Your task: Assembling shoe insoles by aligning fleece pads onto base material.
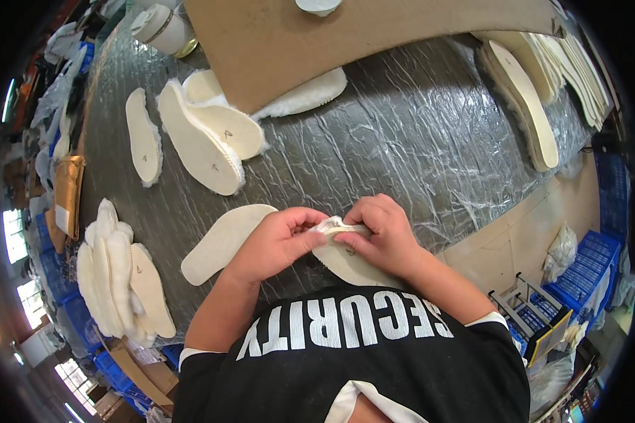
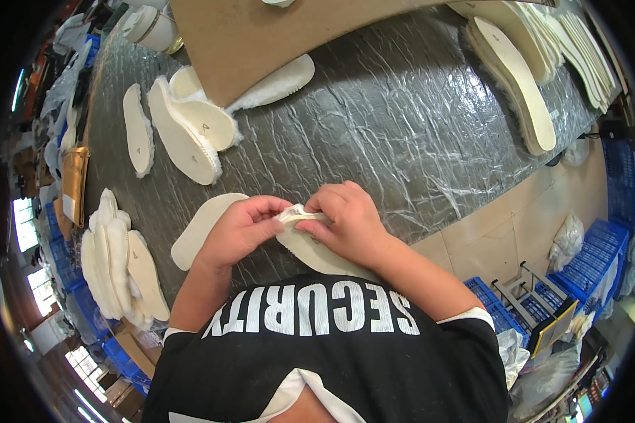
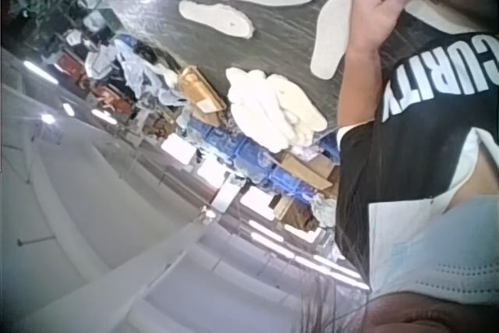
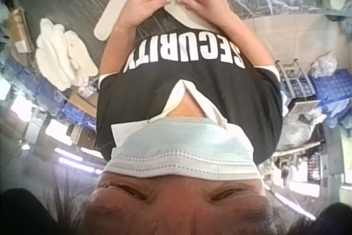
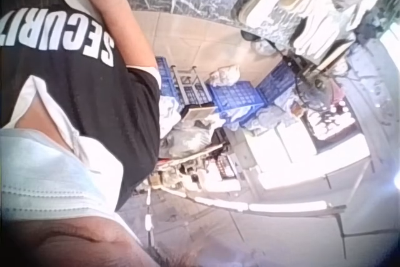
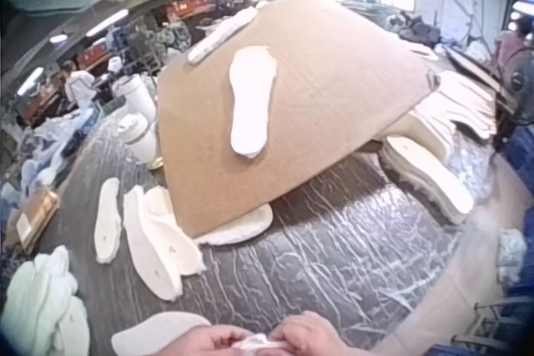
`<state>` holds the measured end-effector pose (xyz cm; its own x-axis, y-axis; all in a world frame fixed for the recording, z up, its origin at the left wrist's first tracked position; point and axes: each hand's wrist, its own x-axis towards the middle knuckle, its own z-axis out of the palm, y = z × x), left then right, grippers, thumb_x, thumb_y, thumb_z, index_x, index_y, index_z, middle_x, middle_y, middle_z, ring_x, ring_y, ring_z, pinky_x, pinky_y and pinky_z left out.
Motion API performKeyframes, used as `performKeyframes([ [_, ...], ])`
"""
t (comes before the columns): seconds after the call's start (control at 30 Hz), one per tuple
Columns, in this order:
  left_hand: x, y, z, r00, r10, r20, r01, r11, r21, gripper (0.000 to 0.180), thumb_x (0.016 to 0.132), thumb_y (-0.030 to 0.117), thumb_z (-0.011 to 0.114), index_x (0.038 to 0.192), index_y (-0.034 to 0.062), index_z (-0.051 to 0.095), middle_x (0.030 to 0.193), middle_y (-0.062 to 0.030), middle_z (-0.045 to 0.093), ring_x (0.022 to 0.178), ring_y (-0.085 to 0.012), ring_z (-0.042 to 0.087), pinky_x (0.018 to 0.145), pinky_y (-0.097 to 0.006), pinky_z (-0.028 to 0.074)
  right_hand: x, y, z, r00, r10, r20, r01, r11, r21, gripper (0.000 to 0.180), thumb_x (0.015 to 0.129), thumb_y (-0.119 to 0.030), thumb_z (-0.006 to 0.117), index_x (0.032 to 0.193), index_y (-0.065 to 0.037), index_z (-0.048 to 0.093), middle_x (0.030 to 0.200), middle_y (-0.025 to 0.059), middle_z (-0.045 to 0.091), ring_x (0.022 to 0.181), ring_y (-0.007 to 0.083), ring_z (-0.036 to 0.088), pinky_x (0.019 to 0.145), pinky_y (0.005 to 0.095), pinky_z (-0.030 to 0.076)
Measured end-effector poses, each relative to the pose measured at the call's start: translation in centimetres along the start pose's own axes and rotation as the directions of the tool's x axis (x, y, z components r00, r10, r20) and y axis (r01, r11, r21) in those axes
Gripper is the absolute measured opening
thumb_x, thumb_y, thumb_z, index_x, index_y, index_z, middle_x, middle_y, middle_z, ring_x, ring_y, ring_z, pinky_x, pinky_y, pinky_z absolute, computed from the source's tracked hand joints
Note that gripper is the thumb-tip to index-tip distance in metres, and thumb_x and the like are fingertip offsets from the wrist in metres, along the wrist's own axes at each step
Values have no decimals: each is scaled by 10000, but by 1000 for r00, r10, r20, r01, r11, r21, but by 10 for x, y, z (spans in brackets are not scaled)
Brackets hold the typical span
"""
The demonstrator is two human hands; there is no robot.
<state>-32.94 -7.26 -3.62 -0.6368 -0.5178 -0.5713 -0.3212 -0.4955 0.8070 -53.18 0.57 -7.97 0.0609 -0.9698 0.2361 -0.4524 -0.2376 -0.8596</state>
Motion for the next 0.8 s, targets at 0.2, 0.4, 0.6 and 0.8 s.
performKeyframes([
  [0.2,-8,-9,6,1000,-13,-17,12,998,-69,329,805,-40,721,1115,-61,613,1014,-75,665,915,-106,640,790,-255,531,7,-14,-13,956,248,158,-279,936,215,271,728,-195,796,889,-31,652,786,115,628,740,297,614,678,390,474],
  [0.4,-10,-7,5,998,58,41,-48,977,-207,188,881,53,687,1041,-32,638,934,-38,666,841,-84,615,749,-235,505,18,-22,-29,926,223,305,-302,921,244,232,735,-154,787,871,-17,657,806,126,639,770,304,629,690,384,492],
  [0.6,-7,-16,12,997,62,-36,-69,969,-239,149,956,131,603,942,-8,655,827,-6,650,741,-56,565,669,-220,456,13,-22,-24,970,105,221,-154,964,218,231,746,-124,776,893,-21,631,819,122,647,771,314,627,692,377,493],
  [0.8,-12,-21,25,957,155,-246,-177,982,-72,170,980,132,565,900,-1,634,833,-8,629,737,-63,559,666,-222,448,8,-23,-14,926,312,212,-362,893,267,307,777,-138,762,1015,-28,602,819,130,653,796,313,644,733,391,507],
])
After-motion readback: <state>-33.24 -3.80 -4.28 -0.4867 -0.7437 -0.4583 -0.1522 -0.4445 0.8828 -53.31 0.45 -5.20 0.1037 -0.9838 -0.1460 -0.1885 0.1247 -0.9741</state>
